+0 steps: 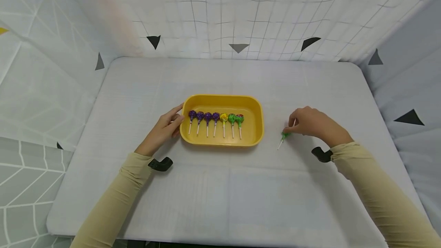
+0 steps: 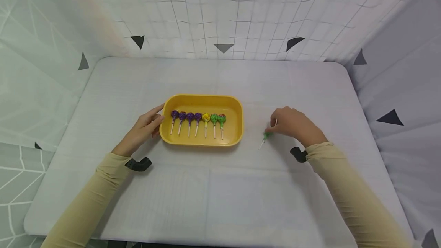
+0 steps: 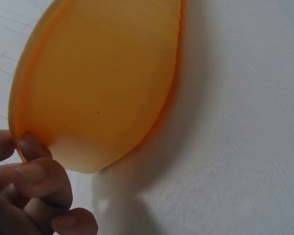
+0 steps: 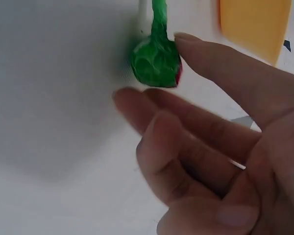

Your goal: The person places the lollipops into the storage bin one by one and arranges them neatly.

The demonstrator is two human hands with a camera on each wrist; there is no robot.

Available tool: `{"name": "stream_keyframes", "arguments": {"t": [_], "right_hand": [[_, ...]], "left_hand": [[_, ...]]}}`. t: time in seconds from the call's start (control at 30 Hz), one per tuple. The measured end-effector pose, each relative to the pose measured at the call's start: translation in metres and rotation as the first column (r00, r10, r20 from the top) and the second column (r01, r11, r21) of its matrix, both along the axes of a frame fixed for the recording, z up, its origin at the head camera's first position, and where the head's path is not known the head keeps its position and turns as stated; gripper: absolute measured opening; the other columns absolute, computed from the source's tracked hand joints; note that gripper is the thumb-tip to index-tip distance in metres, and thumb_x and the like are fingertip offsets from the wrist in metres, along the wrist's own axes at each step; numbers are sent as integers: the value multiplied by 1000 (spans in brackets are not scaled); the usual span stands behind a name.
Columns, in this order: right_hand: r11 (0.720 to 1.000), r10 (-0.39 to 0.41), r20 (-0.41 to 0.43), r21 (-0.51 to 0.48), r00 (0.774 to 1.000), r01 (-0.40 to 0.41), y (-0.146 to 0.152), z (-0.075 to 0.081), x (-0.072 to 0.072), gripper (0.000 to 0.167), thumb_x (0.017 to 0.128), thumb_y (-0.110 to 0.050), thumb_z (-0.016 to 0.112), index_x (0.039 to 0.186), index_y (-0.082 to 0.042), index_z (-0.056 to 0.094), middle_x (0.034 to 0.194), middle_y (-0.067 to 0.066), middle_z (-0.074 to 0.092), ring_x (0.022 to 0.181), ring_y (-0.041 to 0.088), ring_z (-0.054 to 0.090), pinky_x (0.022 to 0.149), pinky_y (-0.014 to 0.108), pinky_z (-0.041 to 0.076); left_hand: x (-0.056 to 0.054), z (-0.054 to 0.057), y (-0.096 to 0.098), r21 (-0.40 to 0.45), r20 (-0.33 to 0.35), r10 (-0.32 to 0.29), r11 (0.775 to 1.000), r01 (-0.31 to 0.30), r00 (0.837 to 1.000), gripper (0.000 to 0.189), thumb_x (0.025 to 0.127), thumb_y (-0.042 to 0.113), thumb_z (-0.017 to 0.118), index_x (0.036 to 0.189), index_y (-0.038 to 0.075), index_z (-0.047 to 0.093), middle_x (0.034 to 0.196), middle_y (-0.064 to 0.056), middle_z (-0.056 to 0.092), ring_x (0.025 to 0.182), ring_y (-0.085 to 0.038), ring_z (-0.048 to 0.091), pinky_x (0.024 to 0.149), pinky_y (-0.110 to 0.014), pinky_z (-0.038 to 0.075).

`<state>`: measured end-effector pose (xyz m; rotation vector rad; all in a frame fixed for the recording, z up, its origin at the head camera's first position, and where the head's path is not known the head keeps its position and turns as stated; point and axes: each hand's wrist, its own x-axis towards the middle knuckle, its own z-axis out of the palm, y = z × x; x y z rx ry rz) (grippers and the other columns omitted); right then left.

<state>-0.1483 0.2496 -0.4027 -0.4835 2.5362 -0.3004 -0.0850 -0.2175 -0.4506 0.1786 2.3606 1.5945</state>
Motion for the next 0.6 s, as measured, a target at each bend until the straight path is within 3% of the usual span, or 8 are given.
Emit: {"name": "stream_keyframes", "arguments": {"t": [0.17,0.6], "right_hand": [[998,20,67,-58,998,-16,-2,-7,-1,18,90,-26,81,97,-10,77,89,1,76,70,15,64,64,31,53],[996,57,19,-68,998,-56,-4,-3,-2,16,88,-24,82,98,-12,79,91,-2,77,83,14,69,75,38,57]], "left_hand": [[0,0,0,4,-2,0,1000,0,1000,56,112,36,45,164,20,31,84,-6,51,63,-15,45,56,-26,41],[-1,0,1,9,4,-2,1000,1,1000,56,112,36,46,163,20,32,86,-9,50,64,-15,46,58,-27,41]]}}
